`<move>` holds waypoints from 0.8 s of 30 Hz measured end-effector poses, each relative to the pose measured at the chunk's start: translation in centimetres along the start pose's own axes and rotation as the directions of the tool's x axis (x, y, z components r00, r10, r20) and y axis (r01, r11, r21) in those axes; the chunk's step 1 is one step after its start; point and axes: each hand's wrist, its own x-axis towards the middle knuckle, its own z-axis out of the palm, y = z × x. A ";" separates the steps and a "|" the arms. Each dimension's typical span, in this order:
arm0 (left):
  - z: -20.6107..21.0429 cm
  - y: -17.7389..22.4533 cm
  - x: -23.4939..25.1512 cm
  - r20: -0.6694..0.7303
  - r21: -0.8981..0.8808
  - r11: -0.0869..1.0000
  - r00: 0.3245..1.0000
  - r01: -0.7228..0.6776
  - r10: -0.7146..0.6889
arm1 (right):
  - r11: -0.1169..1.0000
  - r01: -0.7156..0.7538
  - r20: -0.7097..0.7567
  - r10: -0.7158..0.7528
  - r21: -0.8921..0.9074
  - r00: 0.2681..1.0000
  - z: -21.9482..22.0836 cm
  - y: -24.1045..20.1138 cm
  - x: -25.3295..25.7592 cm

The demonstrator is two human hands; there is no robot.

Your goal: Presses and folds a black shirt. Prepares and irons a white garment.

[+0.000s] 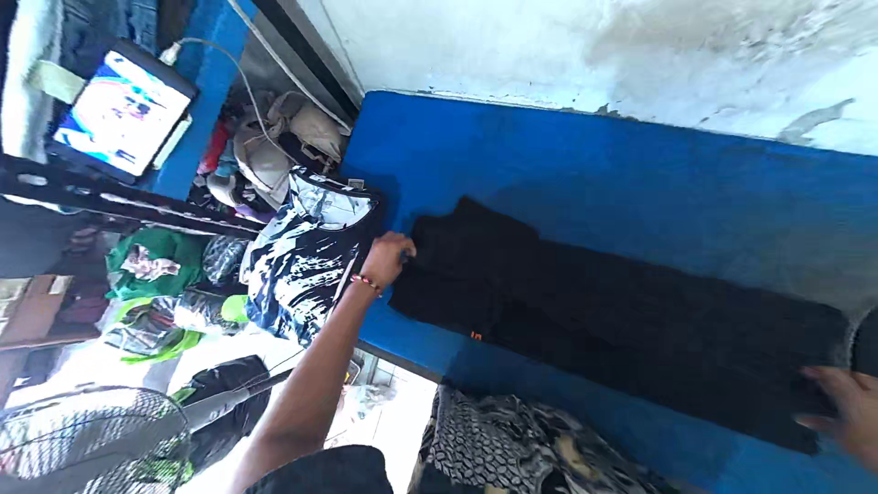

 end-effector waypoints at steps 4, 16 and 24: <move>3.2 0.7 0.9 -0.159 0.082 0.995 0.985 -0.059 0.071 | 0.940 0.132 -0.015 -0.134 0.314 0.991 1.9 -9.5 2.3; 4.7 -1.6 3.6 0.059 0.148 0.974 0.982 0.172 -0.182 | 0.727 0.429 0.295 -0.638 0.536 0.711 5.8 -35.0 2.4; 4.5 2.6 3.1 -0.124 -0.415 0.888 0.979 -0.197 0.159 | 0.504 0.759 0.004 -0.834 0.412 0.551 6.4 -34.1 -0.1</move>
